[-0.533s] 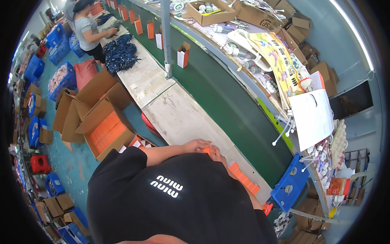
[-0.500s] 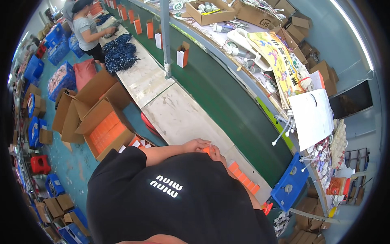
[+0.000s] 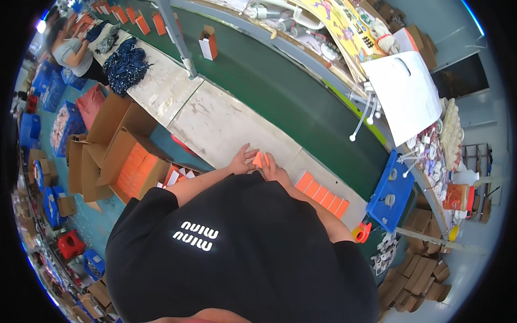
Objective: Packing small rectangular orange boxes into a larger cardboard box and sealing it with tape.
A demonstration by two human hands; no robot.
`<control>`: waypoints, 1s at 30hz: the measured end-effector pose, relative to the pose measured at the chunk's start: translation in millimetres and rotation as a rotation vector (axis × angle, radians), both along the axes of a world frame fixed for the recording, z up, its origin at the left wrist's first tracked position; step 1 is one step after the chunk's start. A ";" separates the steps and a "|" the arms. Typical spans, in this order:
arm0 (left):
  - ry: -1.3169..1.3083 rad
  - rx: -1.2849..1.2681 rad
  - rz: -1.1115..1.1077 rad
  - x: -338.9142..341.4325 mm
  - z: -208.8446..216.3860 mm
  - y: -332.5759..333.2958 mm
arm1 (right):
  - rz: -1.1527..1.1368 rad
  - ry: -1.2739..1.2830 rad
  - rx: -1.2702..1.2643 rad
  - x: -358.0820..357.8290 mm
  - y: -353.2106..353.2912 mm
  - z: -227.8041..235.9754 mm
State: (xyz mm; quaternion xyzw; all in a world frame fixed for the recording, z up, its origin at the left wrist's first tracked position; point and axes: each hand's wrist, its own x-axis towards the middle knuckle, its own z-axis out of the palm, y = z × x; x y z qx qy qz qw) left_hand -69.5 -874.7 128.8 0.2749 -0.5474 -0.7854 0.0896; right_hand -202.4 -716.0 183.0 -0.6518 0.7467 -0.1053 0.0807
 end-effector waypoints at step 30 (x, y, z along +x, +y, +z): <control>-0.361 0.074 0.293 -31.5 11.9 -263.0 | -1.033 -0.099 0.581 -52.1 44.4 -20.3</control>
